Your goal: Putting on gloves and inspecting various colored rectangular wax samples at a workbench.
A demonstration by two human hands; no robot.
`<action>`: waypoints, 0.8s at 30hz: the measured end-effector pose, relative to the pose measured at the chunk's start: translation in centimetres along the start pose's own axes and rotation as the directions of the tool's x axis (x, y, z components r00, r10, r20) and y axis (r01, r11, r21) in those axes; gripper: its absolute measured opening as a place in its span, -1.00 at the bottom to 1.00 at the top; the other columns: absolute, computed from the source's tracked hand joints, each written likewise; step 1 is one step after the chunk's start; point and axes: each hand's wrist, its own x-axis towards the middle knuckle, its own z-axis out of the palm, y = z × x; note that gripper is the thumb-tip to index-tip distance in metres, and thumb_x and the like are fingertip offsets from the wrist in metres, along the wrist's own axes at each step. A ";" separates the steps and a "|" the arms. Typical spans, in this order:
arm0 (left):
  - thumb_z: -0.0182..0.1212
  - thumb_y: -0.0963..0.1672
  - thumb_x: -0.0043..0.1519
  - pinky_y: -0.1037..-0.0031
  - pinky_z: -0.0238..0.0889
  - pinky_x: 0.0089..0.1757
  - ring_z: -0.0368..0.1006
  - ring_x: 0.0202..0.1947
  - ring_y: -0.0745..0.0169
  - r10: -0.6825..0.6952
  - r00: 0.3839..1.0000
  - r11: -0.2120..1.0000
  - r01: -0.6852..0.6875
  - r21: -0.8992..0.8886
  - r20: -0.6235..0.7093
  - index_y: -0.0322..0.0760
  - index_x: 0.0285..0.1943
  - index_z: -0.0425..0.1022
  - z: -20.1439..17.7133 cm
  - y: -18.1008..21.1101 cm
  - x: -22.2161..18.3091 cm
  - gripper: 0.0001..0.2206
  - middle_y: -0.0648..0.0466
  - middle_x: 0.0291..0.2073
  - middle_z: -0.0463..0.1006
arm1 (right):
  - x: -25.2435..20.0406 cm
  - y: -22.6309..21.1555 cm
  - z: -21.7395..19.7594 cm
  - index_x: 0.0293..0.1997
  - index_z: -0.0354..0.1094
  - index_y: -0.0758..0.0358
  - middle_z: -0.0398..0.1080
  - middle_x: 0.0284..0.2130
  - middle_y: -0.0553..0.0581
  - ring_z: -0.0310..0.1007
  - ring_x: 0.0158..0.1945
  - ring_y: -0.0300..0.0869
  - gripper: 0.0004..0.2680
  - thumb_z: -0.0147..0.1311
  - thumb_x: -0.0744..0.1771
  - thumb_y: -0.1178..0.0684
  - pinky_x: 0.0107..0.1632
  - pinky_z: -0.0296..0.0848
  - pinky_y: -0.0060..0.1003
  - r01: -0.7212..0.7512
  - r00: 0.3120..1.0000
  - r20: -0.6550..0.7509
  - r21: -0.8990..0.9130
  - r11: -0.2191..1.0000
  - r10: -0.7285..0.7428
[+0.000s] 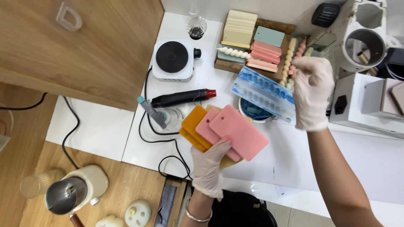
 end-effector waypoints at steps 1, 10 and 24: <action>0.42 -0.26 0.04 0.37 0.48 0.02 0.53 0.03 0.21 -0.008 1.000 1.000 0.008 0.001 0.011 -0.40 0.33 0.37 -0.7 -0.4 -0.2 -0.40 0.00 0.06 0.57 | 1.2 2.7 1.1 -0.08 0.46 0.35 0.43 -0.13 0.19 0.43 0.00 -0.08 -0.94 0.16 0.42 0.34 0.11 0.40 -0.27 -0.002 1.000 -0.007 -0.012 1.000 0.002; 0.37 -0.27 -0.01 0.21 0.51 -0.06 0.55 -0.03 0.06 -0.092 0.991 0.992 0.099 0.076 -0.096 -0.42 0.36 0.25 -10.8 -4.0 -1.9 -0.33 -0.12 0.03 0.55 | 6.1 14.6 8.5 0.18 0.38 0.34 0.41 0.02 0.33 0.42 0.05 0.02 -0.68 0.23 0.33 0.03 0.12 0.35 -0.19 -0.272 0.841 0.447 -0.140 0.952 0.306; 0.33 -0.28 -0.03 0.11 0.49 -0.01 0.54 0.02 -0.01 -0.204 0.971 0.978 0.199 -0.056 -0.121 -0.35 0.39 0.18 -9.2 -4.5 -1.9 -0.29 -0.15 0.09 0.51 | 2.4 10.3 5.2 0.06 0.41 0.32 0.46 0.02 0.20 0.45 0.14 0.10 -0.76 0.22 0.32 0.40 0.21 0.46 -0.08 0.394 0.919 0.087 -0.149 0.907 -0.385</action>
